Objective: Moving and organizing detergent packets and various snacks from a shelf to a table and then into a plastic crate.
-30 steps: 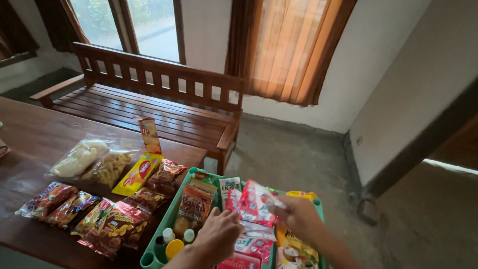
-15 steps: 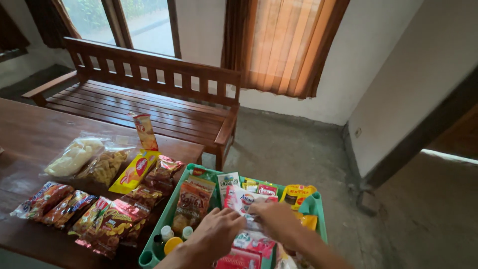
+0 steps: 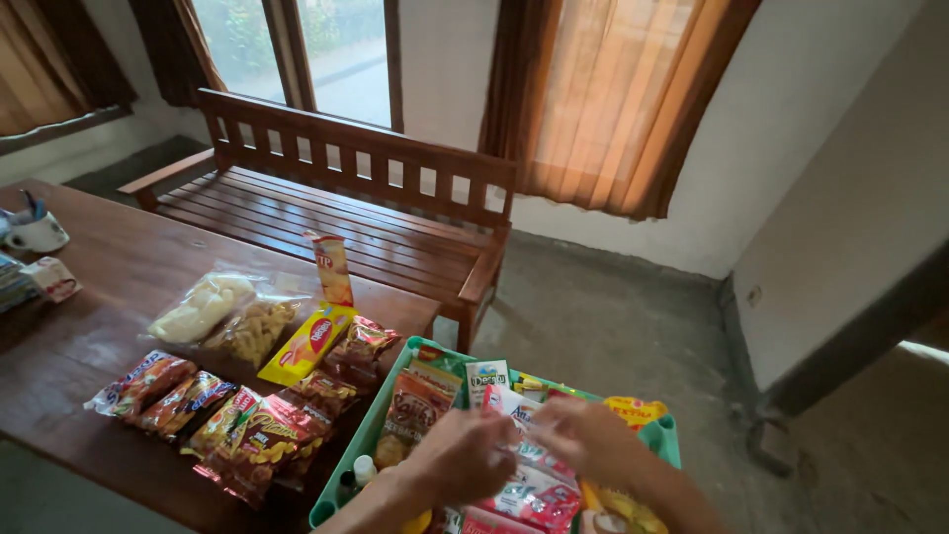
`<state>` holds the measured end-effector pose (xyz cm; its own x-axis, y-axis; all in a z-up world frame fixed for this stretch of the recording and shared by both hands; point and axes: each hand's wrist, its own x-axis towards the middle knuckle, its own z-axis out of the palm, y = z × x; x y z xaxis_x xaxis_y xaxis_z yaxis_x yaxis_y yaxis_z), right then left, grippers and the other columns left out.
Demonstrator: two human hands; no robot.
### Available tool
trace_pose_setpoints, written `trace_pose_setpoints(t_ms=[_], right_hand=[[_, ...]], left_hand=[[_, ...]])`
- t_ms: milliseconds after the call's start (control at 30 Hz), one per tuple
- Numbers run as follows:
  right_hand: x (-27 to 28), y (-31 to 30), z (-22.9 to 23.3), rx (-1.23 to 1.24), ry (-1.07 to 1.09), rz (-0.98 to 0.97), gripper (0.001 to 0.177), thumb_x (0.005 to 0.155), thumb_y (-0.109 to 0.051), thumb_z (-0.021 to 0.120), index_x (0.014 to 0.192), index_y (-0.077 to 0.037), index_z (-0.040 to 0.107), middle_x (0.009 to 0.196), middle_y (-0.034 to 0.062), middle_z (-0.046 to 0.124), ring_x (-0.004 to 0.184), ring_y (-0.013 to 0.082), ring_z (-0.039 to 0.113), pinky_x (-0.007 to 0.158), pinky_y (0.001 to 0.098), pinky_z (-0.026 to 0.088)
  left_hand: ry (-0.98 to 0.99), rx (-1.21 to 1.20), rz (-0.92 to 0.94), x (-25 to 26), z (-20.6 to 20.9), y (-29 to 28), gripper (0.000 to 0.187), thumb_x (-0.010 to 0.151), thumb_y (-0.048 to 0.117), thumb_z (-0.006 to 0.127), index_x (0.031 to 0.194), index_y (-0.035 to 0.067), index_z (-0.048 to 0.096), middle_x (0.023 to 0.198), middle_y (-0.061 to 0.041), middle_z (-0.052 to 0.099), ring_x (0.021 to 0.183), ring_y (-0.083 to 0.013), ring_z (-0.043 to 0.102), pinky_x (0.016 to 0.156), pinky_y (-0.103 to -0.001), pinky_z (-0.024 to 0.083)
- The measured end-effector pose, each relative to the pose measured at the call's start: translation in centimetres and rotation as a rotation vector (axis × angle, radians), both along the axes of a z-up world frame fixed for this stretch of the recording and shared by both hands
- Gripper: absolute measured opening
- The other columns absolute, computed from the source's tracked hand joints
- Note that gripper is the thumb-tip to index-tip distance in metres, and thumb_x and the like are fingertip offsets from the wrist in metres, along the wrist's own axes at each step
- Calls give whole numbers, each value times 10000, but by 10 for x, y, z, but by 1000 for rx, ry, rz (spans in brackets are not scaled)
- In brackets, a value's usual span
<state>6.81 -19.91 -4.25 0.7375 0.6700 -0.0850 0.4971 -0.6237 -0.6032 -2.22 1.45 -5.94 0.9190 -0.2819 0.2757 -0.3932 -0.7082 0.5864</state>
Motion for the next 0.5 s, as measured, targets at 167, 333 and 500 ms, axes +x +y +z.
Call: trace_pose_setpoints(t_ms=[167,333,500], right_hand=[[24,0,-37,136,-77,-171,278,881,-223,676,1136,-116,705,999,87,757,842,283,799,737,387,603],[26,2,-58,-38,-231,-34,323,829,-95,699,1149,-128,727,1038,131,744,961,324,721,804,416,562],[10,3,-35,32,-157,-51,422,737,27,683,1129,-120,742,1041,126,750,956,302,743,820,391,578]], left_hand=[[-127,-114,307,58,-22,25,146,912,141,643,1019,59,697,1043,-140,681,1003,-345,673,877,-446,541],[-172,547,298,116,-17,38,216,776,104,704,990,87,723,1089,-130,679,1146,-336,606,1016,-537,401],[9,612,142,146,-45,23,184,796,203,718,957,114,723,1093,-119,673,1170,-327,598,1057,-640,325]])
